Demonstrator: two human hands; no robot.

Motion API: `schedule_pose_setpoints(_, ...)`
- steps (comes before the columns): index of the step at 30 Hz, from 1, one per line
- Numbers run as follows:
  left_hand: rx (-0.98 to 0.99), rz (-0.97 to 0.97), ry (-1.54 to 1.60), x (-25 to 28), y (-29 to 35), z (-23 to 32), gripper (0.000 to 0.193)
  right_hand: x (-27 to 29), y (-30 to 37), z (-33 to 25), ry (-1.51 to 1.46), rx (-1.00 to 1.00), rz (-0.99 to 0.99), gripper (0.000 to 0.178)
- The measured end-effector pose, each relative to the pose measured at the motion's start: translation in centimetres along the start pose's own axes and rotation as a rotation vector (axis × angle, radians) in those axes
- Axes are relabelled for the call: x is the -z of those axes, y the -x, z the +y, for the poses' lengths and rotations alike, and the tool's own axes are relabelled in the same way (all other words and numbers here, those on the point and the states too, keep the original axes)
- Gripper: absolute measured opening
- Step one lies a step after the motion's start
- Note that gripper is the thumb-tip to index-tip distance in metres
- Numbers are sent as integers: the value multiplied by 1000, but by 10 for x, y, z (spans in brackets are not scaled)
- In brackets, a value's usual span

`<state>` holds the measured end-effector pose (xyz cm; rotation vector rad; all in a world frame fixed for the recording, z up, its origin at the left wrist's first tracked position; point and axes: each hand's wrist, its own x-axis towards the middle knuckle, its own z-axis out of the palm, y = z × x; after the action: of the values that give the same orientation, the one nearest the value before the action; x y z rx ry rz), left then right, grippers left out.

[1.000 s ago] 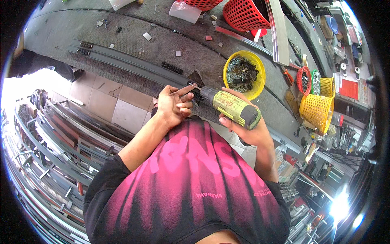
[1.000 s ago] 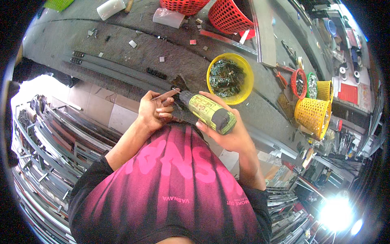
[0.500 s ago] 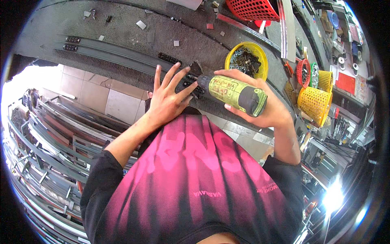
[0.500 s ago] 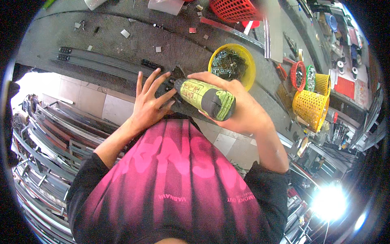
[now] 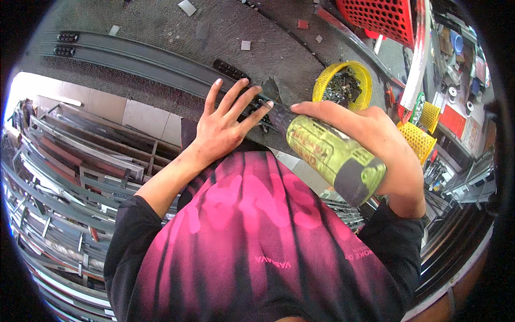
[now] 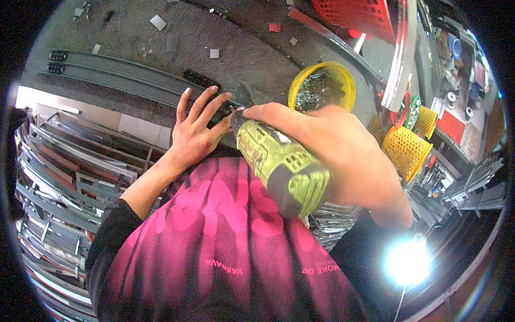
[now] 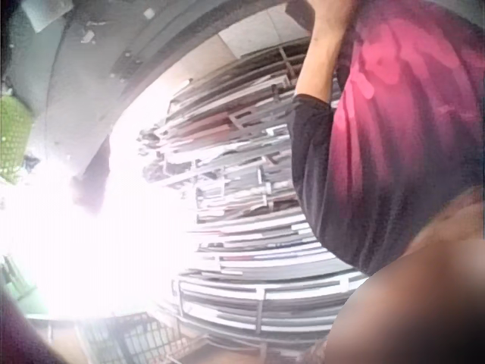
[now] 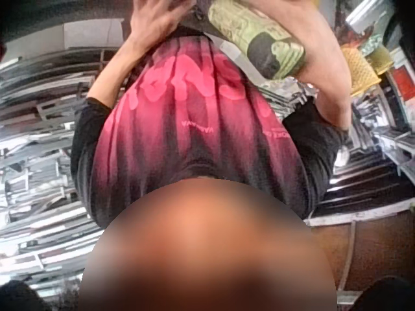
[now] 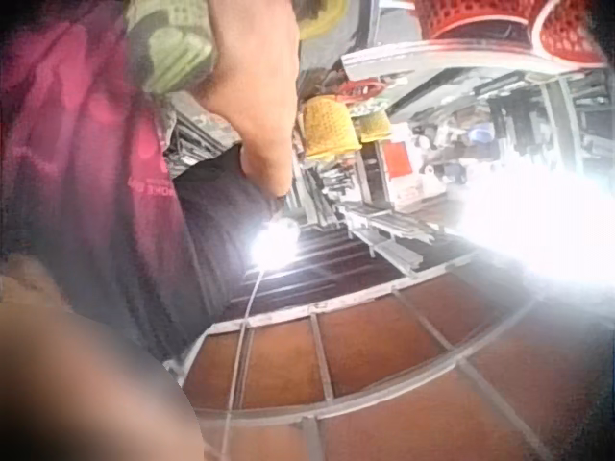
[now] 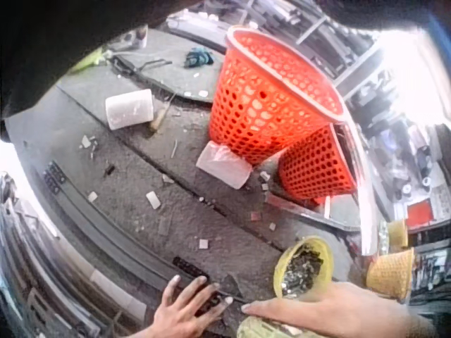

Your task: The person assembles a metal frame by placing black plastic brackets onto a long metal bar and securing them with screws using a cordless drill. They repeatedly pick brackets and screws from nearby baskets, align the brackets, and drive screws into the bar.

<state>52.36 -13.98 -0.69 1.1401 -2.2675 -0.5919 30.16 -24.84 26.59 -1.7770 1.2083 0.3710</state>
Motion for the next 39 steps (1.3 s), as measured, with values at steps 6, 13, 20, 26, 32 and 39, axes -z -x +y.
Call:
schedule_pose_setpoints(6,-4,-14,-81,0,-2,2,52,9,-3,-18,52,-54,-60,61)
schedule_pose_setpoints(13,2,-31,-83,1,-1,2,51,6,-3,-20,58,-88,-38,58)
schedule_pose_setpoints(20,26,-26,-59,0,-2,4,55,7,-4,-17,84,-63,-44,62)
schedule_pose_setpoints(26,18,-23,-78,1,-2,4,56,13,-6,-19,200,-73,-193,69)
schedule_pose_setpoints(32,3,-6,-67,0,-2,2,56,17,-16,-10,174,103,-65,74)
schedule_pose_setpoints(39,-20,18,-48,0,-1,0,54,17,-15,0,243,152,-91,83)
